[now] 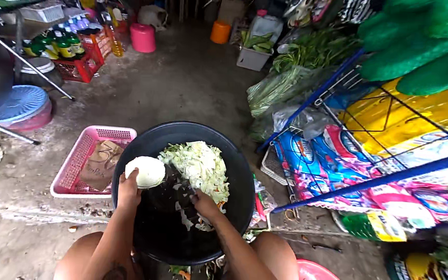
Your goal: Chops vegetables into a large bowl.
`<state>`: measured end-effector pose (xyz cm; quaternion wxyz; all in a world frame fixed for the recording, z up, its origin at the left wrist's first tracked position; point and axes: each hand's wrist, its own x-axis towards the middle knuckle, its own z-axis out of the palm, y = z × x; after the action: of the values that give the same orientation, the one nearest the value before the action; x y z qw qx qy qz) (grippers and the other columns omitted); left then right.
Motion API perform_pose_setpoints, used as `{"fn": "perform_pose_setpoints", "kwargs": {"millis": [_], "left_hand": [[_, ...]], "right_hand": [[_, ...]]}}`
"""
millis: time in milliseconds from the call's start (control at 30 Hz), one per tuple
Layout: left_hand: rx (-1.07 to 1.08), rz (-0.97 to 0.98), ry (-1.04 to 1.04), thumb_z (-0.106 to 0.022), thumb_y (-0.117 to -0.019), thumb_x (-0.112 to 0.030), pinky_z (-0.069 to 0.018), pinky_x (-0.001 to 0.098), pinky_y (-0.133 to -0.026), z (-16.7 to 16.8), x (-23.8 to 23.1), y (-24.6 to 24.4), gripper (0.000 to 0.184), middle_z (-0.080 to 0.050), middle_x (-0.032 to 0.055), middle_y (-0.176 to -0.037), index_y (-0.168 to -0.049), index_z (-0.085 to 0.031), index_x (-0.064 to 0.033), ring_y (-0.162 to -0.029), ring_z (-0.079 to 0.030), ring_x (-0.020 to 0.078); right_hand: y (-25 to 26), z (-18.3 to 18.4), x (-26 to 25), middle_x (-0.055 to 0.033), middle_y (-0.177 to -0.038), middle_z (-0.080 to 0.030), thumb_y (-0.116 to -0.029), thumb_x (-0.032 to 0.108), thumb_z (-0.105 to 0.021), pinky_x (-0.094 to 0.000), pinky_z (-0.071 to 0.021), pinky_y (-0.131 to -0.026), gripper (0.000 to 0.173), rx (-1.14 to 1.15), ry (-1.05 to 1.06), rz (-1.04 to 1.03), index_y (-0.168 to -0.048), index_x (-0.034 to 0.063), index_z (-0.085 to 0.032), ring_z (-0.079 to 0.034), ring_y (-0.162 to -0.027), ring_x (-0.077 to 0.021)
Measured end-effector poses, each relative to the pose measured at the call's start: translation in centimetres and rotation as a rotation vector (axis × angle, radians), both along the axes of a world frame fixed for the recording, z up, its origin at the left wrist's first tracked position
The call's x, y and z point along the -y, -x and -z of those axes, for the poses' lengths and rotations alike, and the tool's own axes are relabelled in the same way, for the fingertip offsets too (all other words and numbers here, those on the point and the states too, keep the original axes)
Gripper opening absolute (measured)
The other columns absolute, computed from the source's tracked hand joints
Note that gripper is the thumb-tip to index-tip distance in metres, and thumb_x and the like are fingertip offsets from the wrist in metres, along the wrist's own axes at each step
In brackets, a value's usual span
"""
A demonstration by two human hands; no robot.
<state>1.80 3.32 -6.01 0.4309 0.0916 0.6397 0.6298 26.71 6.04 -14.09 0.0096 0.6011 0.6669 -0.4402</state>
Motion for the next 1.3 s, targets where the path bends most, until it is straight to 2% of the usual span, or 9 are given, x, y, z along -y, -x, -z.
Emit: {"fn": "perform_pose_setpoints", "kwargs": {"millis": [133,300,433,600,733,867,967,1133,1300], "left_hand": [[-0.055,0.086,0.022,-0.059,-0.1053,-0.021,-0.0604,0.0482,-0.083,3.9,-1.1,-1.3,0.054,-0.063,0.0253,-0.124,-0.150,-0.036,-0.0013,-0.103,-0.069,0.0310],[-0.376,0.398,0.399,-0.072,-0.0967,-0.022,-0.0478,0.0591,-0.105,7.6,-1.0,-1.0,0.067,-0.057,0.0295,-0.138,-0.151,-0.041,0.0012,-0.128,-0.058,0.0419],[-0.378,0.461,0.455,-0.070,-0.0986,-0.030,-0.0553,0.0591,-0.096,7.3,-1.0,-0.4,0.069,-0.058,0.0294,-0.137,-0.153,-0.038,-0.0011,-0.120,-0.063,0.0422],[-0.327,0.467,0.466,-0.068,-0.1004,-0.030,-0.0573,0.0563,-0.092,7.1,-1.6,-0.1,0.068,-0.057,0.0293,-0.137,-0.153,-0.036,-0.0014,-0.116,-0.065,0.0407],[-0.318,0.499,0.481,-0.069,-0.0994,-0.028,-0.0588,0.0544,-0.090,7.0,-2.0,0.2,0.068,-0.058,0.0282,-0.135,-0.153,-0.036,-0.0025,-0.113,-0.067,0.0394],[-0.315,0.472,0.465,-0.071,-0.0985,-0.028,-0.0585,0.0552,-0.089,7.2,-1.9,0.2,0.070,-0.058,0.0288,-0.135,-0.153,-0.035,-0.0032,-0.113,-0.066,0.0401],[-0.285,0.410,0.421,-0.071,-0.0984,-0.025,-0.0589,0.0556,-0.087,7.1,-1.4,-0.1,0.068,-0.058,0.0289,-0.135,-0.153,-0.036,-0.0036,-0.112,-0.067,0.0403],[-0.192,0.232,0.295,-0.070,-0.0997,-0.023,-0.0603,0.0543,-0.084,6.7,-1.3,0.1,0.069,-0.057,0.0293,-0.134,-0.153,-0.031,-0.0032,-0.109,-0.067,0.0395],[-0.242,0.332,0.279,-0.071,-0.0982,-0.018,-0.0582,0.0579,-0.089,8.3,-1.5,-1.3,0.073,-0.054,0.0297,-0.140,-0.157,-0.029,-0.0078,-0.115,-0.065,0.0421]], "right_hand": [[0.6,-2.7,0.7,-0.0239,-0.125,-0.067,-0.1107,0.039,-0.043,-0.0589,-0.0519,-0.101,0.051,0.117,-0.038,-0.034,-0.151,0.0072,-0.043,-0.066,-0.118,-0.0402],[3.3,-4.0,3.8,-0.0234,-0.130,-0.065,-0.1109,0.036,-0.043,-0.0592,-0.0532,-0.100,0.052,0.155,-0.002,-0.081,-0.155,0.0093,-0.038,-0.066,-0.118,-0.0406],[3.5,-4.5,4.8,-0.0225,-0.134,-0.064,-0.1108,0.037,-0.043,-0.0610,-0.0535,-0.098,0.050,0.231,0.006,-0.108,-0.154,0.0123,-0.040,-0.067,-0.117,-0.0419],[4.3,-4.1,5.1,-0.0238,-0.136,-0.061,-0.1119,0.037,-0.041,-0.0595,-0.0542,-0.097,0.050,0.301,0.007,-0.138,-0.156,0.0126,-0.038,-0.067,-0.116,-0.0427],[5.3,-1.4,3.3,-0.0228,-0.126,-0.066,-0.1118,0.035,-0.041,-0.0589,-0.0547,-0.097,0.047,0.230,0.035,-0.100,-0.153,0.0122,-0.040,-0.068,-0.114,-0.0405],[6.7,-0.3,1.9,-0.0234,-0.134,-0.062,-0.1122,0.031,-0.039,-0.0584,-0.0549,-0.097,0.047,0.241,0.032,-0.085,-0.156,0.0132,-0.037,-0.067,-0.117,-0.0409],[5.1,0.0,1.7,-0.0229,-0.129,-0.065,-0.1115,0.034,-0.042,-0.0589,-0.0537,-0.098,0.046,0.145,0.031,-0.071,-0.150,0.0092,-0.042,-0.067,-0.117,-0.0397],[2.7,-1.1,2.4,-0.0211,-0.130,-0.067,-0.1110,0.036,-0.043,-0.0587,-0.0517,-0.102,0.048,0.161,0.022,0.025,-0.151,0.0095,-0.043,-0.066,-0.122,-0.0382],[3.9,-3.7,4.1,-0.0217,-0.127,-0.067,-0.1114,0.036,-0.043,-0.0570,-0.0535,-0.100,0.047,0.170,0.036,0.001,-0.149,0.0082,-0.043,-0.067,-0.119,-0.0385]]}}
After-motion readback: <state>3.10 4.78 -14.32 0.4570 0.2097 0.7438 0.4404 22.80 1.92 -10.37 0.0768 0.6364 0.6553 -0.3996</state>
